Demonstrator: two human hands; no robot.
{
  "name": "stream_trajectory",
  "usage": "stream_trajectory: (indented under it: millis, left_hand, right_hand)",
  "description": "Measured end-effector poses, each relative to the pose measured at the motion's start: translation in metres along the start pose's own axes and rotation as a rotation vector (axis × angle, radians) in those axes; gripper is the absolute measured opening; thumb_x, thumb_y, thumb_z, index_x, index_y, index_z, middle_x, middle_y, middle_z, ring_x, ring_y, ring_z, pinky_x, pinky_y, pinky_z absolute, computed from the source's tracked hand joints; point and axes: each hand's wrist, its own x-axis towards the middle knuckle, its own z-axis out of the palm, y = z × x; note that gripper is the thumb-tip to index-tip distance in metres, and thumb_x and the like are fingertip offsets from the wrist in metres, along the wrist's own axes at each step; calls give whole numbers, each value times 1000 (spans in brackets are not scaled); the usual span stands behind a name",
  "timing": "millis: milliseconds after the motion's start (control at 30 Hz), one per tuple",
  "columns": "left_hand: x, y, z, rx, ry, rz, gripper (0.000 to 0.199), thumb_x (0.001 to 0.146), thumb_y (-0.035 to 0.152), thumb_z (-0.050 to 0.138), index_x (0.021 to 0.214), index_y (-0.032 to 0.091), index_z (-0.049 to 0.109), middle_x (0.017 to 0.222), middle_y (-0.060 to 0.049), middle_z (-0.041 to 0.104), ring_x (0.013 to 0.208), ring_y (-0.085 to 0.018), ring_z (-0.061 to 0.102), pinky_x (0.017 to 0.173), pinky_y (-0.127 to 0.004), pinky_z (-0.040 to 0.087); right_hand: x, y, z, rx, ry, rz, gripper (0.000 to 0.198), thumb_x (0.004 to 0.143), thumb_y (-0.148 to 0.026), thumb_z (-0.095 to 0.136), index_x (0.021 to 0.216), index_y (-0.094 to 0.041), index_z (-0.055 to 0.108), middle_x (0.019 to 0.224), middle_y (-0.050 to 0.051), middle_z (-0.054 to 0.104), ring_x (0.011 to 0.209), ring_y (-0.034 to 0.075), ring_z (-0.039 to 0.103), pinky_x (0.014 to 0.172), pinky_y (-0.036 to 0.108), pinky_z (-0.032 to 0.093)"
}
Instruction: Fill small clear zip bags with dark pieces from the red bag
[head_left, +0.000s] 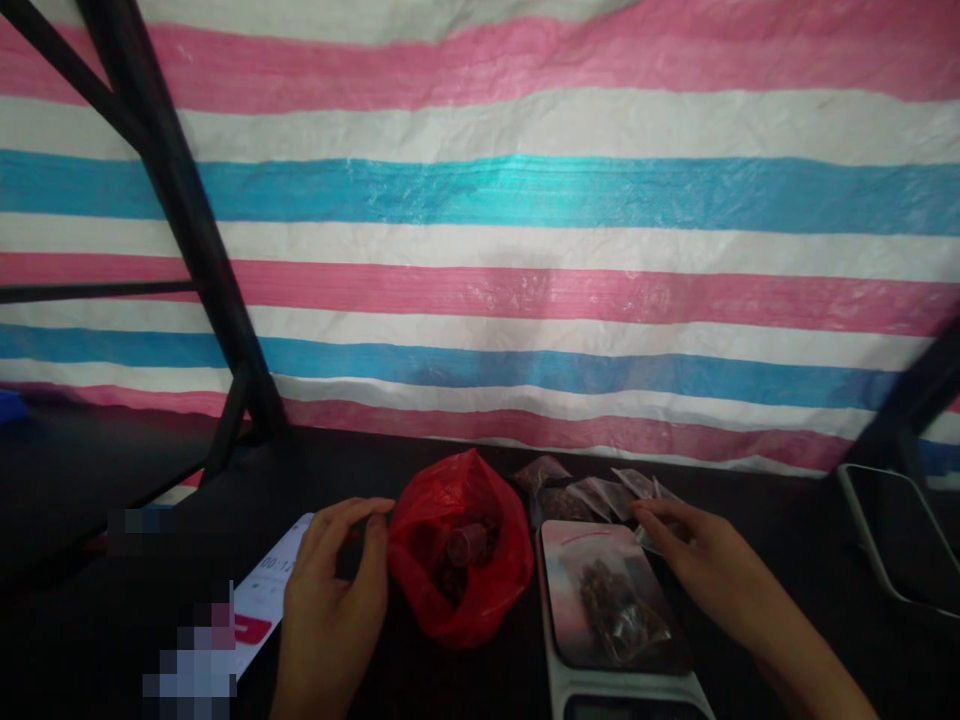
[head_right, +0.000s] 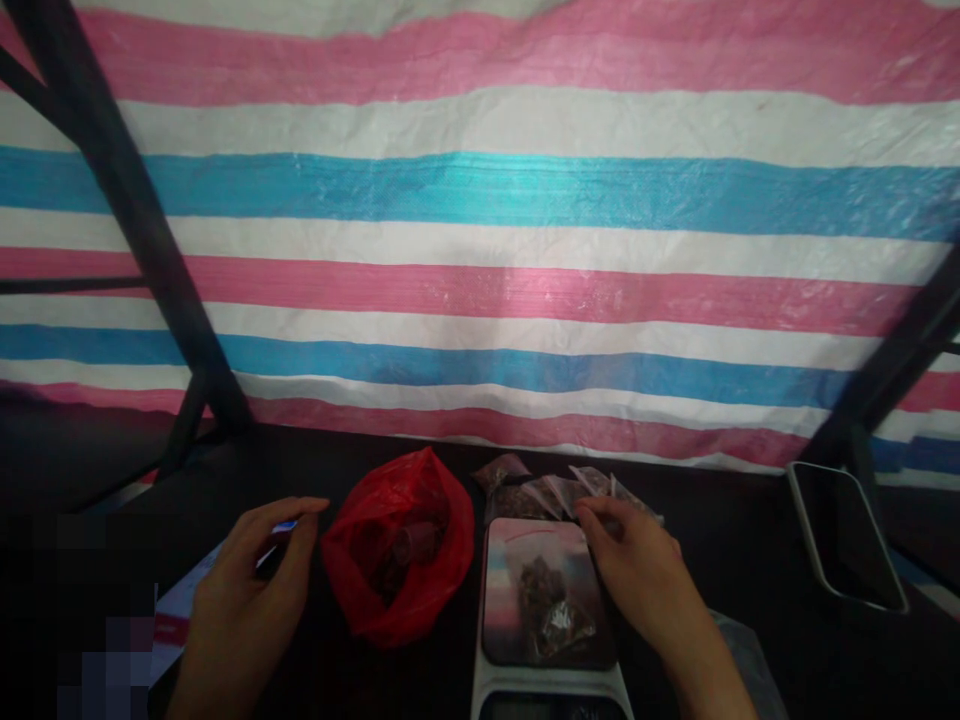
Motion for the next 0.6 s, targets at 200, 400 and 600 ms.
stream_trajectory:
  millis: [200, 400, 600]
  left_hand:
    - [-1, 3, -1, -52, -32, 109, 16, 92, 37, 62, 91, 27, 73, 104, -5, 67, 104, -27, 65, 96, -44, 51]
    - [-2, 1, -2, -52, -53, 150, 13, 92, 34, 63, 90, 28, 74, 103, -3, 67, 103, -25, 64, 94, -39, 50]
    - [-1, -1, -6, -66, -29, 164, 11, 92, 33, 64, 88, 28, 73, 102, -1, 66, 103, -24, 65, 94, -38, 49]
  right_hand:
    - [-3, -4, 3, 34, 58, -25, 36, 81, -52, 56, 85, -27, 82, 99, 9, 86, 99, 37, 78, 92, 46, 56]
    - [-5, -12, 7, 60, -25, 2, 33, 78, -50, 58, 81, -26, 81, 92, 8, 85, 89, 35, 79, 84, 44, 58]
    - [-8, -18, 8, 50, -71, -11, 34, 79, -50, 58, 82, -25, 80, 94, 9, 85, 90, 33, 79, 85, 42, 58]
